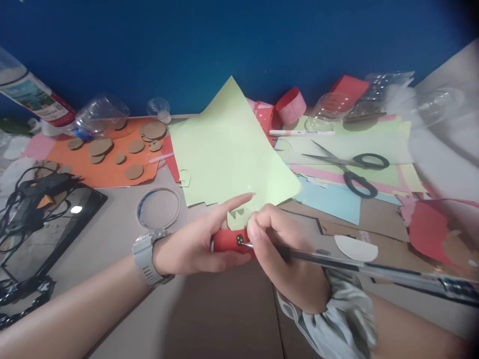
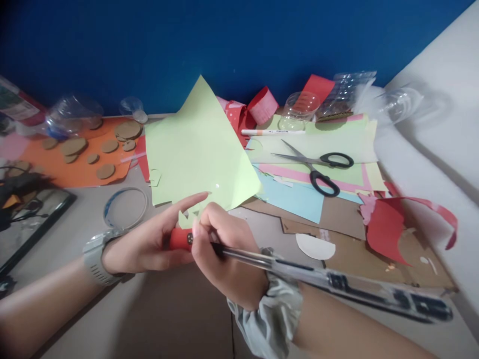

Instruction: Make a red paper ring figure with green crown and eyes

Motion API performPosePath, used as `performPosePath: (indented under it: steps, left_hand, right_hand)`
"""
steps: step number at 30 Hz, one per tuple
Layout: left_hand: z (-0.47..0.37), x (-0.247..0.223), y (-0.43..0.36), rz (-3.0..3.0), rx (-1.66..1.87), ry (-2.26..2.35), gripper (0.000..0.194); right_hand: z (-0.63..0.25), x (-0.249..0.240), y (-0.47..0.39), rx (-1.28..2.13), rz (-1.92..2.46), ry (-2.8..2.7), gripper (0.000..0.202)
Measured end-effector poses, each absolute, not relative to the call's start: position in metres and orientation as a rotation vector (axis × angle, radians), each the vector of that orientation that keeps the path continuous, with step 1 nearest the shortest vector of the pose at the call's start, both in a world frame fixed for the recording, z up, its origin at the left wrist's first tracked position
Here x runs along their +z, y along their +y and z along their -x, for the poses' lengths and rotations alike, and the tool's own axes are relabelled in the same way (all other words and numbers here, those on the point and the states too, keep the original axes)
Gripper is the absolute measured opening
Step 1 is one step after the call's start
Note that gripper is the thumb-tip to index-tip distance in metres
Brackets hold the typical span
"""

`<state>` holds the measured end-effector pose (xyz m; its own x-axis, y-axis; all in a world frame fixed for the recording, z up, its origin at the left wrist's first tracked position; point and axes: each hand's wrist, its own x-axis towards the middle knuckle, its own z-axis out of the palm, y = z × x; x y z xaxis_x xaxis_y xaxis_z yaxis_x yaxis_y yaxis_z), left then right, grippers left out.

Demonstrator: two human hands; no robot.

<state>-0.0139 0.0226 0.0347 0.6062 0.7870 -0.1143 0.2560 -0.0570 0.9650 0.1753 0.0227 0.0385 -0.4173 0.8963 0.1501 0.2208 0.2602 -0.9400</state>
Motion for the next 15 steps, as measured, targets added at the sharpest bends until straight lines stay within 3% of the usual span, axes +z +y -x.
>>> performPosePath:
  steps: [15]
  left_hand:
    - [0.0134,0.0357,0.0230,-1.617,0.547,0.918,0.087]
  right_hand:
    - [-0.1761,0.0393,0.0235,1.223,1.032,-1.810,0.030]
